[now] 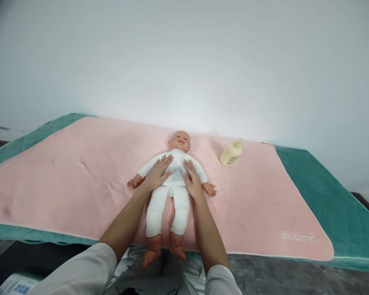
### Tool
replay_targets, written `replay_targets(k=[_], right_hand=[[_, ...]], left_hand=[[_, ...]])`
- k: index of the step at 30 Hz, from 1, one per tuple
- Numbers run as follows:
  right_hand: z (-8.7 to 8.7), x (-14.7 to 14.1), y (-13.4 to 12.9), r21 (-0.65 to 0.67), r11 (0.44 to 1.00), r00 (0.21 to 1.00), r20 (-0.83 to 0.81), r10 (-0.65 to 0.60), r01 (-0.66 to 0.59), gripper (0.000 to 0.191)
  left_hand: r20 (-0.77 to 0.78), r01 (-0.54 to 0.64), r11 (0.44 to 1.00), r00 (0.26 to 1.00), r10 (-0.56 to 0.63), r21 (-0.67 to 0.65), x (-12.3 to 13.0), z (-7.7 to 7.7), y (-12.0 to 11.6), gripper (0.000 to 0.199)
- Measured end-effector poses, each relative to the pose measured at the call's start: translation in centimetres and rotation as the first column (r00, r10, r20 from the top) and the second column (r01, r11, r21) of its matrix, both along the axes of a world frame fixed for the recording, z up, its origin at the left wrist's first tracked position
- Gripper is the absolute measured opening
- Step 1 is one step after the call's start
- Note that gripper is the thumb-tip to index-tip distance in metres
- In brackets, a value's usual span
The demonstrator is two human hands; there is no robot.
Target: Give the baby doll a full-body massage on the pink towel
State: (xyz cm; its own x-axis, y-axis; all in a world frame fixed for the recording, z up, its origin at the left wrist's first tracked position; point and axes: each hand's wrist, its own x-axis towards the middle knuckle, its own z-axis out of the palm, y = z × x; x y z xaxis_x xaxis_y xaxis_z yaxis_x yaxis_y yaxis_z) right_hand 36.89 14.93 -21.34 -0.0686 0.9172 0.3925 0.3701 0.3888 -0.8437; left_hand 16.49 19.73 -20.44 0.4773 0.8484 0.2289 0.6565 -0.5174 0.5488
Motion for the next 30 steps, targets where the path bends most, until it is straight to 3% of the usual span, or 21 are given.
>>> replay_targets(k=[3,7,13,21,30], right_hand=[[0.8,-0.1,-0.7,0.106,0.987,0.993,0.032,0.116,-0.119,0.041],[1.2,-0.4,-1.1,0.086,0.952,0.95,0.136,0.282,-0.295,0.036],[1.2,-0.2,-0.4,0.044,0.936,0.903,0.28,0.325,-0.35,0.039],[1.0,-0.3,0.1,-0.035,0.964,0.903,0.342,0.261,-0.265,0.046],[-0.5,-0.2,0.9,-0.125,0.99,0.937,0.334,0.098,-0.06,0.056]], left_hand=[[0.011,0.022,1.0,1.0,-0.022,-0.002,-0.2,0.1,0.0,0.063],[0.038,0.038,0.999,0.999,-0.039,0.012,-0.4,-0.1,0.1,0.062],[0.07,0.026,1.0,0.997,-0.026,0.013,-0.3,-0.3,0.2,0.059],[0.047,0.019,1.0,0.999,-0.019,-0.013,-0.2,0.3,-0.1,0.06],[0.042,0.015,1.0,0.999,-0.015,0.01,-0.1,-0.1,0.0,0.058]])
